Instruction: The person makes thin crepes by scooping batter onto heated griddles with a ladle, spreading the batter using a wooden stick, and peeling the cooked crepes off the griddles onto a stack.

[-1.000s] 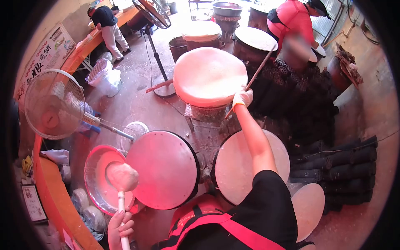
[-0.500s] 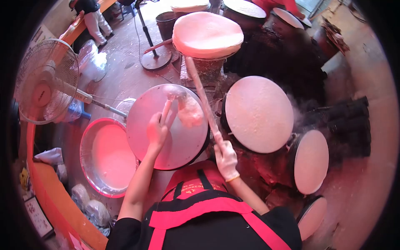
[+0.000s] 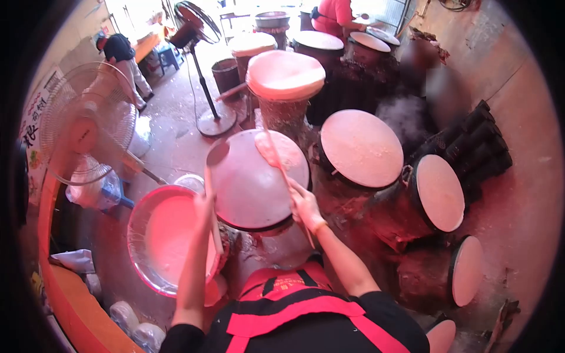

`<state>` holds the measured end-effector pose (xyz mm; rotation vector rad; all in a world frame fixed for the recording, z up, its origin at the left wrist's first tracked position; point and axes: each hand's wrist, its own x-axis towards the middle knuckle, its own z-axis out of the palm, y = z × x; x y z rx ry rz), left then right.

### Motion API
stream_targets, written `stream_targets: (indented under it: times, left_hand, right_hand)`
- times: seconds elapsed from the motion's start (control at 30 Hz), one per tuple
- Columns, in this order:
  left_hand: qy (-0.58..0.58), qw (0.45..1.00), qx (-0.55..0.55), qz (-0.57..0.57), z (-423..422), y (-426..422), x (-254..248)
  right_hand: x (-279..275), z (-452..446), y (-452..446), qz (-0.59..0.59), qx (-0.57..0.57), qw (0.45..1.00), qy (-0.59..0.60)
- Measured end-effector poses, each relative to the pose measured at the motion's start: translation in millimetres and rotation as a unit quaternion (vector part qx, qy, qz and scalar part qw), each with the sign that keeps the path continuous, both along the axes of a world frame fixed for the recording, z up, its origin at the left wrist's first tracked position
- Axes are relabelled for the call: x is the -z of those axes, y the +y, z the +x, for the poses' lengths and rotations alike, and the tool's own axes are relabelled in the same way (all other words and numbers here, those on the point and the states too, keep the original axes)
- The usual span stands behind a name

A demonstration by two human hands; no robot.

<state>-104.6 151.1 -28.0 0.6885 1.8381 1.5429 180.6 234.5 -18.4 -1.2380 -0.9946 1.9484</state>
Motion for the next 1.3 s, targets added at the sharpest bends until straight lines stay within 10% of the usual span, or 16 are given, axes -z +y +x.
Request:
stream_targets:
  times: [0.2,0.53,0.67,1.07,1.2,1.3]
  left_hand:
    - [-0.555,0.828,-0.06,0.053,38,-157,12]
    - [-0.584,0.798,-0.145,0.038,63,-200,35]
    - [-0.553,0.817,-0.16,0.033,72,-221,31]
    - [-0.486,0.837,-0.239,-0.079,137,-212,22]
    - [-0.488,0.826,-0.275,-0.067,159,-206,16]
    - [-0.505,0.806,-0.304,-0.051,178,-197,16]
  right_hand:
    - [46,-1,-64,0.047,0.125,0.989,-0.062]
    - [-5,-17,-34,-0.031,-0.052,0.998,-0.031]
    - [18,13,-37,0.019,0.103,0.991,-0.086]
    - [-19,-5,11,-0.01,-0.229,0.972,-0.058]
    - [5,24,56,0.069,-0.07,0.991,-0.086]
    - [5,12,80,0.086,-0.216,0.965,-0.12]
